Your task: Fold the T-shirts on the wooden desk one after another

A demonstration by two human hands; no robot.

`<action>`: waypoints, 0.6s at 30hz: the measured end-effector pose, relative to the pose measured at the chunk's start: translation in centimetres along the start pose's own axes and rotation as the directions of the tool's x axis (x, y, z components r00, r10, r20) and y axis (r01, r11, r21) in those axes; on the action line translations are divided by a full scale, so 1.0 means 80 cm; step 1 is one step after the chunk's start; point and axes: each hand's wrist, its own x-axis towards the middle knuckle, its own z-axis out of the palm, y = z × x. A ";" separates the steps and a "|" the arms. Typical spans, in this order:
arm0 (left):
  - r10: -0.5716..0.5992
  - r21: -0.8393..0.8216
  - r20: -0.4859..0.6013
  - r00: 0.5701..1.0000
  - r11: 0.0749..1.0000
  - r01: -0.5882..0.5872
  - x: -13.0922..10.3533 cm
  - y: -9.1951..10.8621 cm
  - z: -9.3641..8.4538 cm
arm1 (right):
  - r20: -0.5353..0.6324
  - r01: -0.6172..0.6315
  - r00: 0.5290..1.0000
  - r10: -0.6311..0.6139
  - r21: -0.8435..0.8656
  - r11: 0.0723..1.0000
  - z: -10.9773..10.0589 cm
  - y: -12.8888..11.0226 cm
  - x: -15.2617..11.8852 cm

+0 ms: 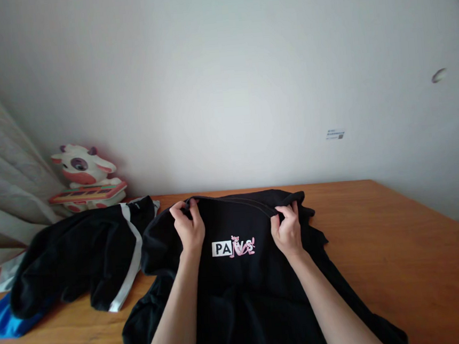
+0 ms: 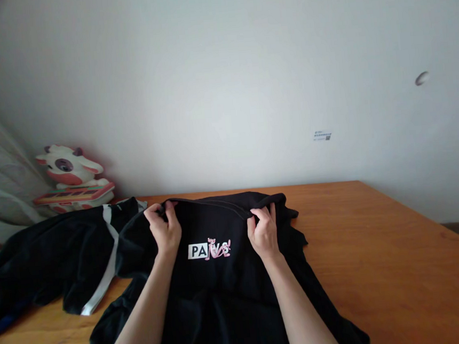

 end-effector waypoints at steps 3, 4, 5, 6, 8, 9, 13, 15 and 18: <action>0.024 0.075 0.018 1.000 0.997 -0.025 0.002 -0.008 0.003 | 0.051 -0.039 0.998 0.039 0.002 0.999 0.001 0.003 -0.001; 0.018 0.128 0.066 0.998 0.991 -0.026 0.001 -0.015 0.005 | 0.101 -0.053 0.994 0.052 0.005 0.999 0.001 0.004 -0.002; 0.007 0.184 0.127 0.992 0.982 -0.031 0.000 -0.023 0.008 | 0.172 -0.075 0.982 0.074 -0.002 0.997 0.002 0.007 -0.005; -0.006 0.235 0.195 0.981 0.971 -0.041 -0.002 -0.032 0.011 | 0.264 -0.110 0.958 0.114 -0.029 0.993 0.004 0.009 -0.008; -0.027 0.302 0.326 0.945 0.950 -0.077 -0.006 -0.053 0.016 | 0.483 -0.200 0.840 0.249 -0.151 0.968 0.006 0.015 -0.016; -0.034 0.318 0.375 0.926 0.943 -0.094 -0.008 -0.063 0.018 | 0.573 -0.231 0.753 0.324 -0.232 0.945 0.006 0.018 -0.021; -0.069 0.375 0.491 0.869 0.916 -0.140 -0.011 -0.091 0.023 | 0.703 -0.217 0.524 0.481 -0.436 0.873 0.005 0.027 -0.029; -0.087 0.404 0.515 0.853 0.902 -0.152 -0.009 -0.097 0.025 | 0.693 -0.209 0.500 0.519 -0.485 0.849 0.003 0.027 -0.028; -0.104 0.430 0.551 0.828 0.885 -0.176 -0.008 -0.099 0.026 | 0.671 -0.213 0.463 0.579 -0.550 0.808 0.002 0.024 -0.022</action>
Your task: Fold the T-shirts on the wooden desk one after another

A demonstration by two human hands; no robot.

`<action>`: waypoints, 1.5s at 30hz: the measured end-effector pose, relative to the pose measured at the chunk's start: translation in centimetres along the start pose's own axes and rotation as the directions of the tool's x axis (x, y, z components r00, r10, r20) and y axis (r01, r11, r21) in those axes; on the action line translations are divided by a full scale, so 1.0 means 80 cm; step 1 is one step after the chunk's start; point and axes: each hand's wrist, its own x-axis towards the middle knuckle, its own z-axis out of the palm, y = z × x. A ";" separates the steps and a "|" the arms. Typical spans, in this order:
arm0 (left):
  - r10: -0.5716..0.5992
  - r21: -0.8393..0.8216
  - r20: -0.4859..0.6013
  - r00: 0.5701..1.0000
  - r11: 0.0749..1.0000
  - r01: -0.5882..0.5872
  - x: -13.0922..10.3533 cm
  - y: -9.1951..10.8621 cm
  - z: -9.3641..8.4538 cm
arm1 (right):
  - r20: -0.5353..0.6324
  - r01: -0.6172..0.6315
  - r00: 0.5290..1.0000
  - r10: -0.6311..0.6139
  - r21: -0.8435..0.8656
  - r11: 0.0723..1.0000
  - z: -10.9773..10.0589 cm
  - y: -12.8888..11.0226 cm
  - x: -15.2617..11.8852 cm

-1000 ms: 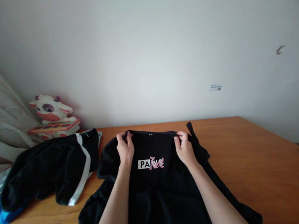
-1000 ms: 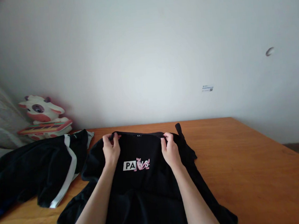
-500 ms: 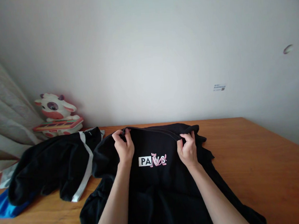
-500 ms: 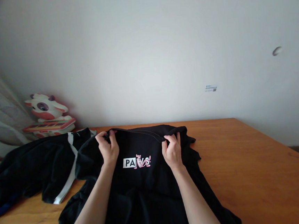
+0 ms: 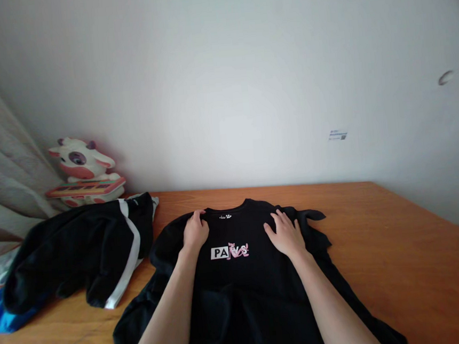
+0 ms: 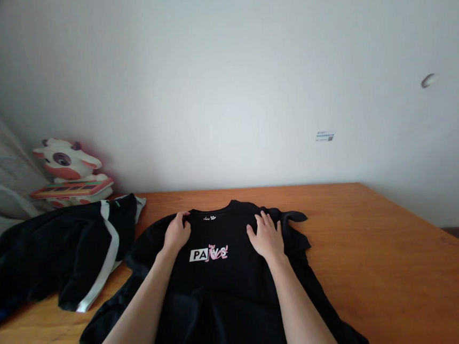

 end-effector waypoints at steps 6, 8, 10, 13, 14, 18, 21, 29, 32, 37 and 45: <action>0.027 0.050 0.058 0.998 0.998 -0.030 -0.003 0.003 0.002 | -0.009 -0.098 0.995 0.098 -0.043 0.994 -0.007 -0.002 -0.008; 0.041 0.063 0.078 0.996 0.997 -0.046 -0.004 0.006 0.005 | -0.006 -0.131 0.991 0.130 -0.055 0.990 -0.010 0.002 -0.014; 0.060 0.072 0.102 0.993 0.995 -0.067 -0.006 0.010 0.009 | -0.004 -0.161 0.987 0.162 -0.068 0.985 -0.014 0.007 -0.020; 0.077 0.081 0.128 0.989 0.993 -0.088 -0.007 0.017 0.014 | 0.002 -0.207 0.978 0.208 -0.083 0.975 -0.019 0.015 -0.029; 0.080 0.084 0.131 0.988 0.992 -0.092 -0.008 0.019 0.015 | 0.005 -0.219 0.976 0.220 -0.085 0.972 -0.020 0.016 -0.031; 0.100 0.088 0.138 0.985 0.990 -0.112 -0.006 0.020 0.016 | 0.006 -0.249 0.968 0.251 -0.092 0.964 -0.021 0.020 -0.033; 0.116 0.086 0.142 0.983 0.988 -0.129 -0.002 0.016 0.012 | -0.007 -0.285 0.958 0.286 -0.105 0.953 -0.019 0.027 -0.026; 0.130 0.169 0.196 0.972 0.972 -0.164 0.002 0.003 0.007 | -0.026 -0.315 0.949 0.315 -0.117 0.942 -0.020 0.086 0.004; 0.071 0.268 0.217 0.973 0.955 -0.130 0.000 -0.003 0.008 | -0.062 -0.319 0.947 0.314 -0.127 0.939 -0.018 0.108 0.011; 0.008 0.374 0.246 0.969 0.922 -0.102 0.001 -0.009 0.004 | -0.151 -0.186 0.972 0.180 -0.026 0.982 -0.010 0.134 0.020; -0.026 0.428 0.258 0.966 0.899 -0.091 0.005 -0.001 0.000 | -0.278 -0.046 0.958 0.078 0.119 0.992 -0.060 0.195 -0.004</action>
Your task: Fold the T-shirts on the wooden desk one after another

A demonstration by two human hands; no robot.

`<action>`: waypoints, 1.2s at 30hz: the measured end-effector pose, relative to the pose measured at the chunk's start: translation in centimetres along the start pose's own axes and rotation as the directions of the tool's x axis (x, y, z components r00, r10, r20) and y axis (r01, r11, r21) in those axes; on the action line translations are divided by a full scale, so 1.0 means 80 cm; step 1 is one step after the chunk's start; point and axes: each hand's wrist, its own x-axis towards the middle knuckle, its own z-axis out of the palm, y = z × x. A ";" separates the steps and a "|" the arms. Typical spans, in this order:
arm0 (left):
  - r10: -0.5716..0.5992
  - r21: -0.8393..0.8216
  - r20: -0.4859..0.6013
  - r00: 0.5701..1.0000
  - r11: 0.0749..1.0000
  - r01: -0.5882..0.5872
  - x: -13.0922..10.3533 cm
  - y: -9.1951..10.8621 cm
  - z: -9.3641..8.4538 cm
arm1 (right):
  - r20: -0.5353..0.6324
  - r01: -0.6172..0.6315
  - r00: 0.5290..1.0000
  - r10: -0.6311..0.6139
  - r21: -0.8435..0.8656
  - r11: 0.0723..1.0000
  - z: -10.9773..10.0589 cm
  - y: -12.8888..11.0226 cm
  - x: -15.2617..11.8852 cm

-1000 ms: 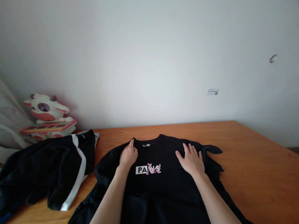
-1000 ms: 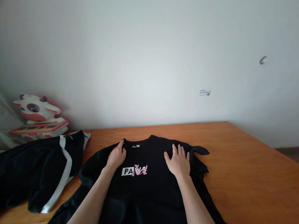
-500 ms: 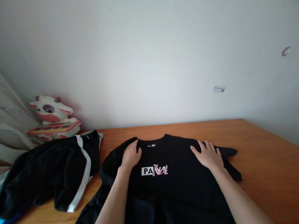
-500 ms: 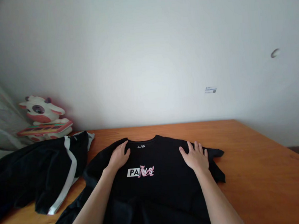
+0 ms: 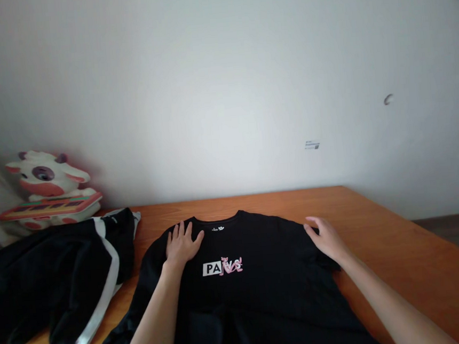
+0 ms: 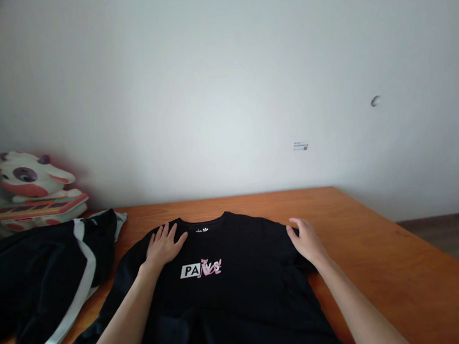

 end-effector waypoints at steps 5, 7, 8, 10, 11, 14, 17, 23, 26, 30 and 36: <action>0.015 0.015 -0.036 0.999 1.000 -0.015 0.004 0.008 -0.007 | -0.057 -0.153 0.987 0.148 -0.107 0.982 -0.044 0.029 -0.050; 0.088 -0.006 -0.064 0.994 0.996 -0.088 0.000 0.028 -0.024 | 0.016 -0.185 0.981 0.191 -0.172 0.967 -0.043 0.022 -0.068; 0.157 -0.030 -0.077 0.985 0.987 -0.160 -0.005 0.043 -0.033 | 0.049 -0.180 0.980 0.194 -0.205 0.962 -0.041 0.015 -0.074; 0.347 -0.102 -0.092 0.934 0.929 -0.355 -0.021 0.081 -0.050 | 0.090 -0.149 0.980 0.179 -0.267 0.952 -0.035 0.000 -0.082; 0.443 -0.142 -0.100 0.891 0.880 -0.454 -0.033 0.101 -0.055 | 0.104 -0.130 0.981 0.167 -0.290 0.948 -0.032 -0.007 -0.085; 0.663 -0.263 -0.066 0.746 0.709 -0.654 -0.072 0.152 -0.051 | 0.118 -0.097 0.983 0.143 -0.328 0.940 -0.033 -0.018 -0.088; 0.728 -0.301 0.058 0.683 0.665 -0.684 -0.098 0.172 -0.031 | 0.123 -0.135 0.975 0.186 -0.337 0.932 -0.044 -0.014 -0.093; 0.720 -0.292 0.072 0.691 0.677 -0.675 -0.099 0.163 -0.014 | 0.158 -0.199 0.953 0.260 -0.322 0.926 -0.064 0.000 -0.118; 0.720 -0.279 0.076 0.690 0.679 -0.679 -0.098 0.163 -0.014 | 0.089 -0.159 0.976 0.199 -0.331 0.930 -0.069 -0.010 -0.126; 0.718 -0.287 0.070 0.692 0.679 -0.676 -0.099 0.165 -0.012 | 0.022 0.020 1.000 -0.014 -0.311 0.950 -0.071 -0.054 -0.117; 0.723 -0.289 0.050 0.689 0.671 -0.683 -0.098 0.163 -0.007 | 0.329 0.138 0.939 -0.098 -0.101 0.985 -0.029 -0.143 -0.096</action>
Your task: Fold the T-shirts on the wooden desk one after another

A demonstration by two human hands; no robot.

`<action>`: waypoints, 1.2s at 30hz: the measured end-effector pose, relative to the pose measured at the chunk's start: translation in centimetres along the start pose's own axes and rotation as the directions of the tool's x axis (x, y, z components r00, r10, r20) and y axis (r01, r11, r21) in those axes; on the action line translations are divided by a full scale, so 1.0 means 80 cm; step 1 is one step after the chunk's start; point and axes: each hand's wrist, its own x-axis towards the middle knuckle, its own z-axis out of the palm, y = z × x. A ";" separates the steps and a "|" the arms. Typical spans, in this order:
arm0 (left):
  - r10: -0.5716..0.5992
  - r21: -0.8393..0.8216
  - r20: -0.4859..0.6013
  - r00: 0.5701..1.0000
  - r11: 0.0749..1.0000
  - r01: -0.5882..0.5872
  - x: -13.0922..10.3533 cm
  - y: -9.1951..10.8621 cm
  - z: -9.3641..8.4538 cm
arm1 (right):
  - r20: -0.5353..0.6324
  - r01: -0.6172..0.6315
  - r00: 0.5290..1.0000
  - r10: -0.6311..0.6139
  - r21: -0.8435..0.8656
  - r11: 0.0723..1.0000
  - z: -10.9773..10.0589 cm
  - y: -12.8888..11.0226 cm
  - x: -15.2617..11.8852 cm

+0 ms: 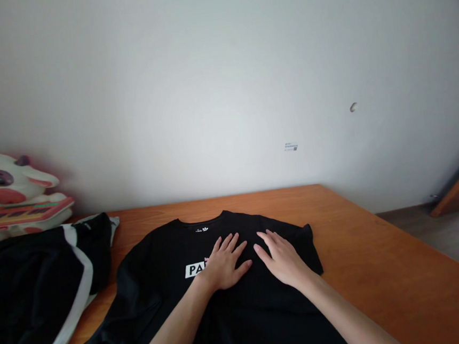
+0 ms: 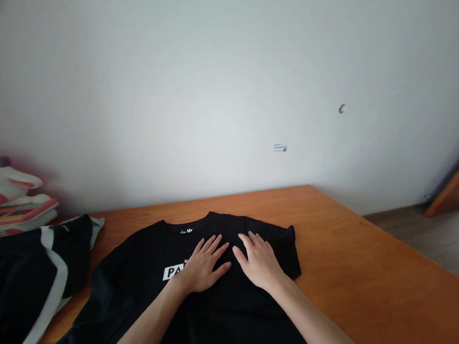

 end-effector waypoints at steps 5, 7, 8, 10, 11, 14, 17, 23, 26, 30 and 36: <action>-0.033 0.000 -0.027 0.999 0.999 0.033 0.001 -0.013 0.000 | 0.138 -0.302 0.939 0.313 -0.100 0.948 0.029 0.004 0.037; -0.109 0.005 -0.067 0.992 0.994 0.110 0.004 -0.020 0.000 | 0.141 -0.319 0.934 0.329 -0.094 0.943 0.031 0.019 0.050; -0.142 0.009 -0.080 0.987 0.990 0.143 0.006 -0.022 0.000 | 0.145 -0.320 0.933 0.330 -0.091 0.943 0.031 0.027 0.056; -0.173 0.013 -0.083 0.981 0.985 0.174 0.009 -0.026 0.000 | 0.142 -0.320 0.933 0.330 -0.091 0.943 0.030 0.040 0.064; -0.174 0.013 -0.077 0.982 0.984 0.175 0.010 -0.026 0.000 | 0.135 -0.323 0.933 0.333 -0.091 0.942 0.030 0.045 0.067; -0.163 0.011 -0.062 0.985 0.986 0.164 0.011 -0.025 0.000 | 0.085 -0.321 0.941 0.329 -0.094 0.942 0.033 0.061 0.074; -0.159 0.021 -0.044 0.986 0.987 0.160 0.010 -0.022 -0.003 | -0.066 -0.305 0.952 0.300 -0.103 0.947 0.035 0.081 0.077; -0.168 0.068 0.026 0.985 0.984 0.166 0.010 -0.017 -0.012 | -0.257 -0.386 0.901 0.350 -0.105 0.917 0.027 0.120 0.085; -0.152 0.068 0.047 0.987 0.987 0.149 0.014 -0.014 -0.014 | -0.270 -0.344 0.913 0.305 -0.112 0.932 0.024 0.132 0.092; -0.140 0.080 0.060 0.988 0.988 0.135 0.029 -0.006 -0.012 | -0.301 -0.307 0.918 0.260 -0.120 0.944 0.024 0.152 0.098; -0.128 0.064 0.056 0.990 0.990 0.124 0.062 0.011 0.002 | -0.334 -0.257 0.922 0.198 -0.145 0.955 0.013 0.196 0.105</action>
